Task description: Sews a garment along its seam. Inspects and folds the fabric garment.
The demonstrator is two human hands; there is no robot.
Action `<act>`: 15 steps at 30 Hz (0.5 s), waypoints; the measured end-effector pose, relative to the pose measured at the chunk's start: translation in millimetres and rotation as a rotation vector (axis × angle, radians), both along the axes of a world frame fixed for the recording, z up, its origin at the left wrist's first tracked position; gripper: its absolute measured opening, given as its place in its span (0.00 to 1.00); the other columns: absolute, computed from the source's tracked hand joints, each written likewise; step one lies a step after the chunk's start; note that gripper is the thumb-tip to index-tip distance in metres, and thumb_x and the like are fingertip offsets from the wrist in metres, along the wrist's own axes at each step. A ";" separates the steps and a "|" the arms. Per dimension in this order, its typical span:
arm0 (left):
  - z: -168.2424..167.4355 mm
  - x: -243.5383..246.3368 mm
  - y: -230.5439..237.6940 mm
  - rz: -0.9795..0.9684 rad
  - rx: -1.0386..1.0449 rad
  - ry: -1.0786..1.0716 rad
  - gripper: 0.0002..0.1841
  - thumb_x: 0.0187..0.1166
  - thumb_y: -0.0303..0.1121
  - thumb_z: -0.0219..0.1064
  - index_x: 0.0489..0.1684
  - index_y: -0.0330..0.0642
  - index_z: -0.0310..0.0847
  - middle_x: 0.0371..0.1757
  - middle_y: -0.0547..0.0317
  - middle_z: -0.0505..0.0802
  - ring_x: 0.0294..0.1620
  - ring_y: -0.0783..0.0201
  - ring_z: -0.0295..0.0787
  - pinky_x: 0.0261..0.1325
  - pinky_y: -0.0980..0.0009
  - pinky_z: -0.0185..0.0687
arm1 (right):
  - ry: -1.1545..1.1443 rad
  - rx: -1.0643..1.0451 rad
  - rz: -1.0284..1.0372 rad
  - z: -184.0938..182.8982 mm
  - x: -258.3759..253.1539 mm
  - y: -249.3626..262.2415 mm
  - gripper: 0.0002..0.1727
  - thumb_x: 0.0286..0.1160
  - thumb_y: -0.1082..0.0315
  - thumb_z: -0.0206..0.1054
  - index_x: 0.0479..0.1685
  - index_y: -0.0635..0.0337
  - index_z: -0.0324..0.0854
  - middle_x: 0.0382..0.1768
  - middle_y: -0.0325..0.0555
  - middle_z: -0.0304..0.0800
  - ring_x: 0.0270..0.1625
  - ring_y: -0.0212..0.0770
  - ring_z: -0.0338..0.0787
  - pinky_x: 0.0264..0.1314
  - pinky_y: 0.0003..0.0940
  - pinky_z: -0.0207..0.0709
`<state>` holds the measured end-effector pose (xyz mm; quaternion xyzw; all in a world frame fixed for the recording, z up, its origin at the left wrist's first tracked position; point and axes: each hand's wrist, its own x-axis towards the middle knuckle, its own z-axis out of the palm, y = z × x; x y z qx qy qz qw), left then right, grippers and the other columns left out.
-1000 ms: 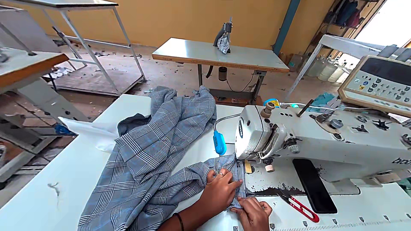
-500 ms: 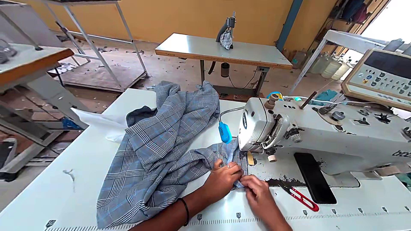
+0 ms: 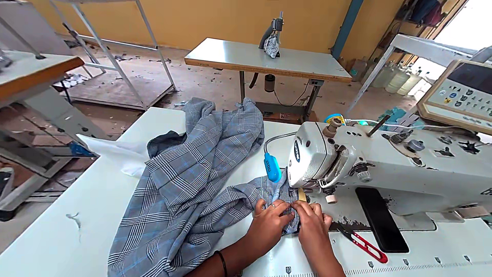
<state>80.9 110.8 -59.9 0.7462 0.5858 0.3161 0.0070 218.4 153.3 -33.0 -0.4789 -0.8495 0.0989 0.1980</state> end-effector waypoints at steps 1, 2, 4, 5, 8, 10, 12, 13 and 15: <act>-0.4 -1.1 1.3 -0.005 0.002 0.000 0.16 0.68 0.18 0.65 0.44 0.48 0.96 0.58 0.55 0.96 0.62 0.50 0.93 0.57 0.32 0.73 | -0.001 0.016 -0.006 -1.5 -0.8 0.6 0.26 0.62 0.90 0.62 0.54 0.57 0.93 0.60 0.44 0.94 0.59 0.58 0.89 0.52 0.62 0.72; -1.2 -1.9 2.5 -0.006 0.006 -0.002 0.16 0.69 0.19 0.65 0.44 0.49 0.96 0.58 0.56 0.96 0.62 0.51 0.93 0.58 0.33 0.73 | 0.002 0.008 -0.006 -2.0 -1.0 1.2 0.26 0.62 0.90 0.62 0.54 0.58 0.93 0.61 0.45 0.93 0.60 0.59 0.89 0.52 0.62 0.72; -1.5 -4.1 5.2 -0.015 0.007 -0.006 0.16 0.69 0.19 0.65 0.44 0.49 0.96 0.58 0.56 0.96 0.62 0.50 0.93 0.58 0.33 0.72 | 0.015 -0.018 -0.005 -1.6 -1.7 3.6 0.25 0.64 0.90 0.60 0.55 0.57 0.93 0.62 0.45 0.93 0.61 0.60 0.88 0.54 0.64 0.70; -1.2 -5.1 6.7 -0.016 0.005 -0.004 0.17 0.69 0.19 0.65 0.45 0.49 0.96 0.57 0.56 0.96 0.62 0.50 0.93 0.58 0.33 0.72 | 0.011 -0.026 -0.008 -0.8 -2.2 4.8 0.26 0.64 0.90 0.60 0.55 0.57 0.93 0.63 0.44 0.93 0.62 0.60 0.88 0.54 0.64 0.70; 0.9 -7.7 9.2 -0.029 -0.061 -0.021 0.18 0.70 0.18 0.63 0.48 0.49 0.96 0.59 0.53 0.96 0.64 0.49 0.92 0.60 0.30 0.70 | -0.011 -0.055 -0.020 0.0 -4.3 6.5 0.27 0.65 0.89 0.60 0.59 0.56 0.92 0.66 0.44 0.92 0.66 0.59 0.87 0.58 0.65 0.69; 4.0 -9.5 11.2 -0.044 -0.127 -0.046 0.19 0.71 0.17 0.62 0.50 0.47 0.96 0.60 0.51 0.95 0.65 0.47 0.91 0.63 0.29 0.67 | 0.046 -0.012 -0.016 -8.2 -3.3 7.7 0.27 0.65 0.90 0.60 0.57 0.56 0.93 0.64 0.43 0.93 0.65 0.58 0.88 0.58 0.66 0.68; 5.6 -11.0 12.7 -0.048 -0.145 -0.047 0.19 0.72 0.18 0.62 0.50 0.48 0.95 0.61 0.52 0.95 0.67 0.47 0.90 0.64 0.30 0.66 | 0.142 0.066 -0.017 -18.8 0.4 8.8 0.26 0.63 0.89 0.60 0.53 0.54 0.94 0.61 0.41 0.95 0.62 0.56 0.90 0.55 0.66 0.69; 5.2 -11.4 12.9 -0.046 -0.136 -0.043 0.19 0.72 0.18 0.62 0.50 0.49 0.95 0.61 0.52 0.95 0.67 0.48 0.90 0.64 0.30 0.66 | 0.188 0.082 -0.024 -22.6 2.1 8.7 0.27 0.63 0.89 0.59 0.52 0.54 0.95 0.60 0.40 0.95 0.61 0.56 0.91 0.55 0.66 0.69; 2.8 -11.6 13.6 -0.037 -0.111 -0.032 0.19 0.71 0.18 0.62 0.50 0.50 0.95 0.61 0.53 0.95 0.65 0.49 0.91 0.63 0.31 0.68 | 0.221 0.094 -0.034 -25.6 3.6 8.1 0.27 0.63 0.89 0.59 0.51 0.54 0.95 0.60 0.40 0.95 0.60 0.55 0.91 0.54 0.65 0.69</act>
